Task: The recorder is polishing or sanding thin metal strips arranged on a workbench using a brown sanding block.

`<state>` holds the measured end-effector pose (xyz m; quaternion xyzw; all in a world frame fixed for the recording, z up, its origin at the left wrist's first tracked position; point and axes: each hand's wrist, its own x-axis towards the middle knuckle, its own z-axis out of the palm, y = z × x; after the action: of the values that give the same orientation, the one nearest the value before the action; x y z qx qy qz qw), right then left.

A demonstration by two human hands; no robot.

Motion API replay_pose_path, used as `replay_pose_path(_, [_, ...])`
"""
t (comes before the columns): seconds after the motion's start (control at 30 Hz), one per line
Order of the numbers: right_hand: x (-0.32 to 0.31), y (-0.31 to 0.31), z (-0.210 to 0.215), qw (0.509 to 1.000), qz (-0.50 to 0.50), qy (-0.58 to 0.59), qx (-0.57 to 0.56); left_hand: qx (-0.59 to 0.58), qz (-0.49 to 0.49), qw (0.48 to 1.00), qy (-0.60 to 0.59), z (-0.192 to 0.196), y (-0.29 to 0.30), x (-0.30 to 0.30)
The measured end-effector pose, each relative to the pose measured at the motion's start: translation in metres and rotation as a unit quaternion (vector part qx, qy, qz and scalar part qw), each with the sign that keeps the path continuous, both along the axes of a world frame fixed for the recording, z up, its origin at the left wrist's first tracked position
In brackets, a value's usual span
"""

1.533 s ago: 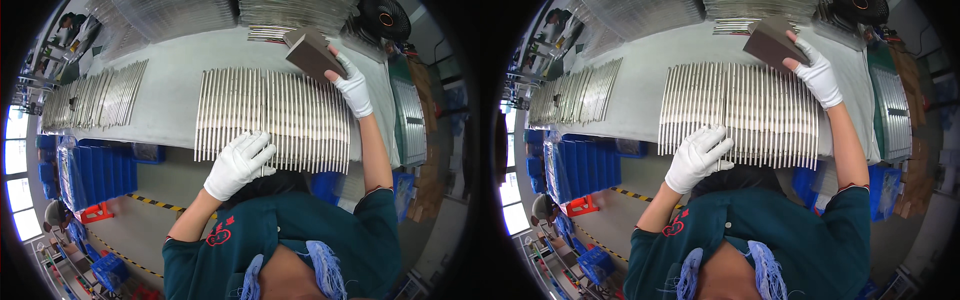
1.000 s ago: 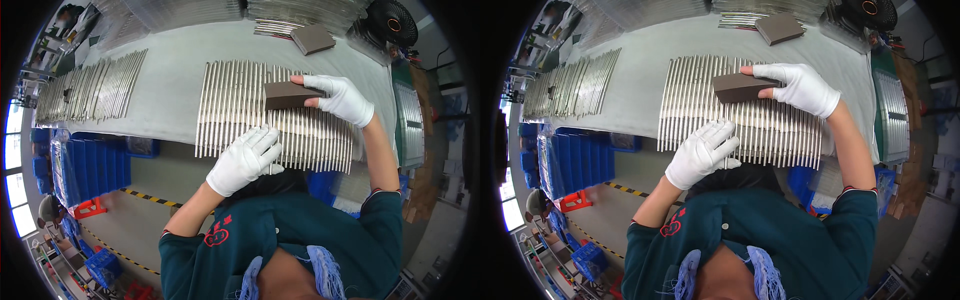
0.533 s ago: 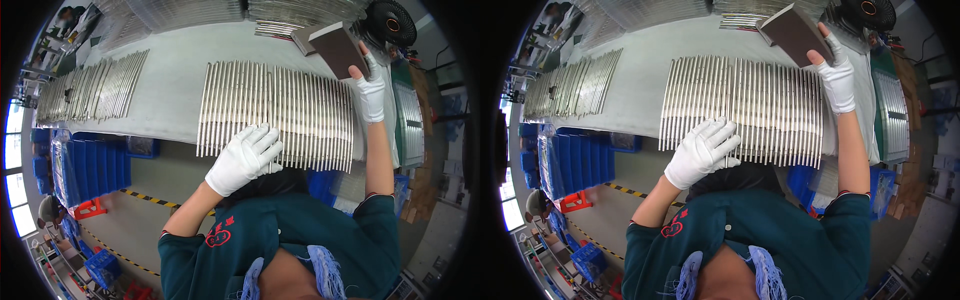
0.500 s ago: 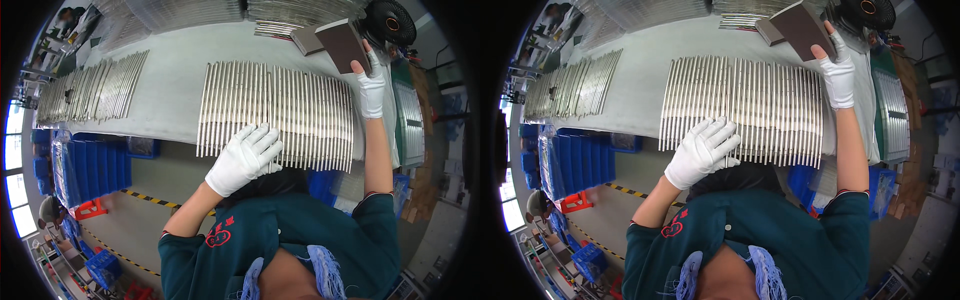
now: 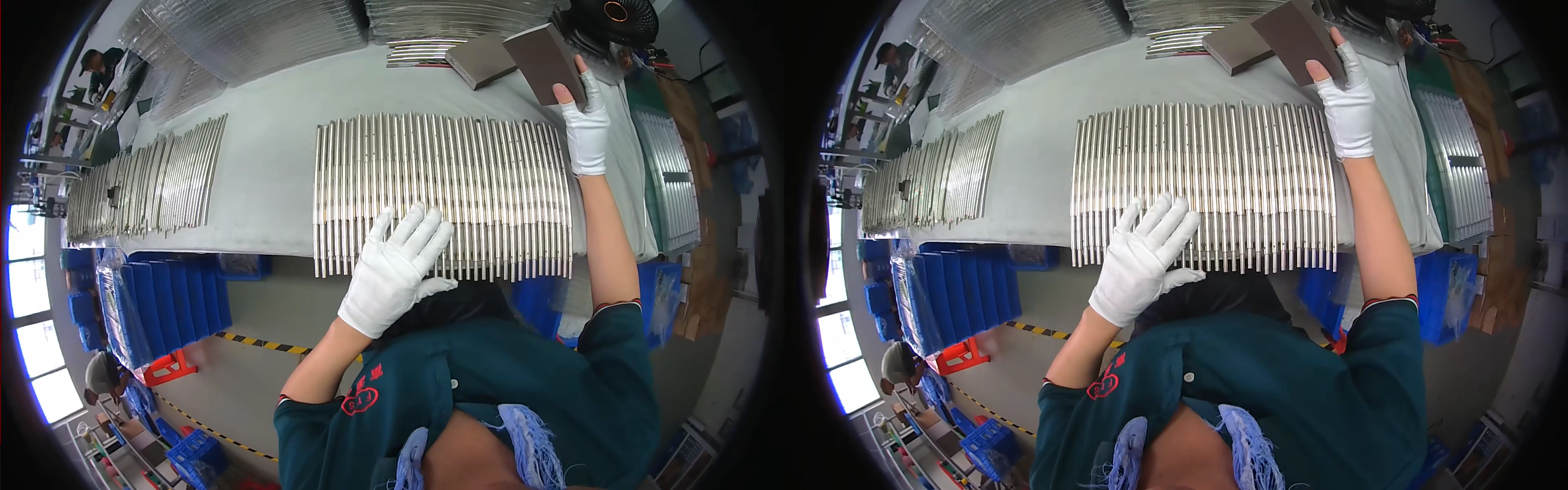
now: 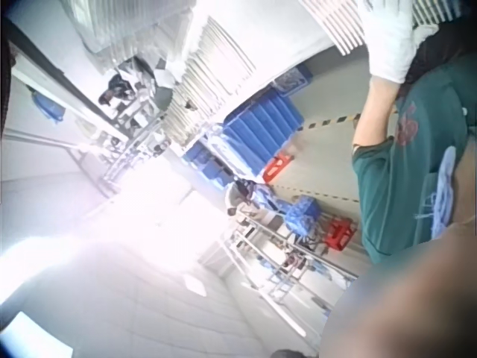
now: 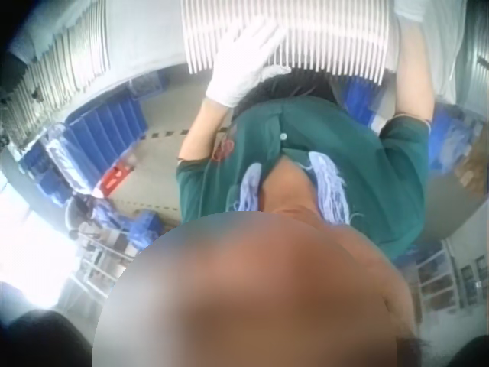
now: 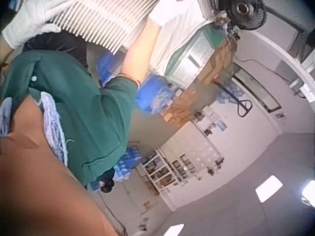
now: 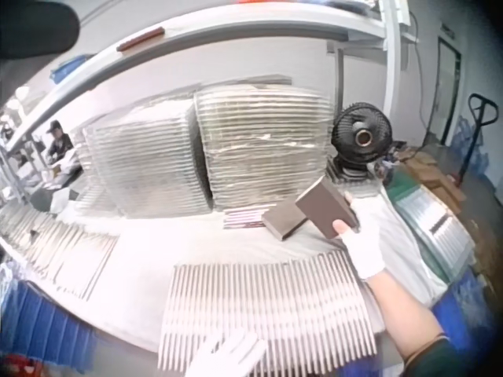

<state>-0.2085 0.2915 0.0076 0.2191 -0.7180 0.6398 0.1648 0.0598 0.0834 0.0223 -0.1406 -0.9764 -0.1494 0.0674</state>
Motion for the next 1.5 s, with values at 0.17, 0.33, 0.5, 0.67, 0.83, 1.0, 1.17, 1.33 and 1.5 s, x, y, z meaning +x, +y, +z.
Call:
replay_pose_path(0.17, [0.001, 0.002, -0.001, 0.999, 0.025, -0.02, 0.0, 0.006, -0.013, 0.999, 0.031, 0.0, 0.023, -0.011])
replay_pose_path(0.33, [0.011, -0.001, 0.006, 0.995, 0.069, -0.06, 0.039, -0.015, 0.007, 0.997, 0.075, -0.011, 0.029, -0.013])
replay_pose_path(0.5, [0.022, -0.003, 0.011, 0.979, 0.156, -0.091, 0.095, -0.026, -0.023, 0.998, 0.06, -0.005, 0.027, -0.01])
replay_pose_path(0.67, [0.034, -0.005, 0.018, 0.959, 0.176, -0.076, 0.206, 0.075, -0.052, 0.992, 0.083, -0.002, 0.027, -0.006])
replay_pose_path(0.83, [0.051, -0.011, 0.034, 0.934, 0.21, -0.015, 0.29, 0.099, -0.051, 0.989, 0.098, 0.005, 0.028, -0.007])
replay_pose_path(1.0, [0.066, 0.002, 0.057, 0.89, 0.365, -0.128, 0.243, 0.114, -0.053, 0.989, 0.079, 0.012, 0.025, -0.009])
replay_pose_path(1.17, [0.086, -0.026, 0.066, 0.864, 0.383, -0.003, 0.327, 0.114, -0.047, 0.986, 0.11, 0.008, 0.032, -0.009])
replay_pose_path(1.33, [0.062, -0.002, 0.074, 0.845, 0.401, -0.209, 0.284, 0.121, -0.053, 0.986, 0.101, 0.008, 0.03, -0.01])
replay_pose_path(1.5, [0.081, -0.021, 0.061, 0.88, 0.37, -0.077, 0.288, 0.104, -0.053, 0.99, 0.077, 0.01, 0.031, -0.011])
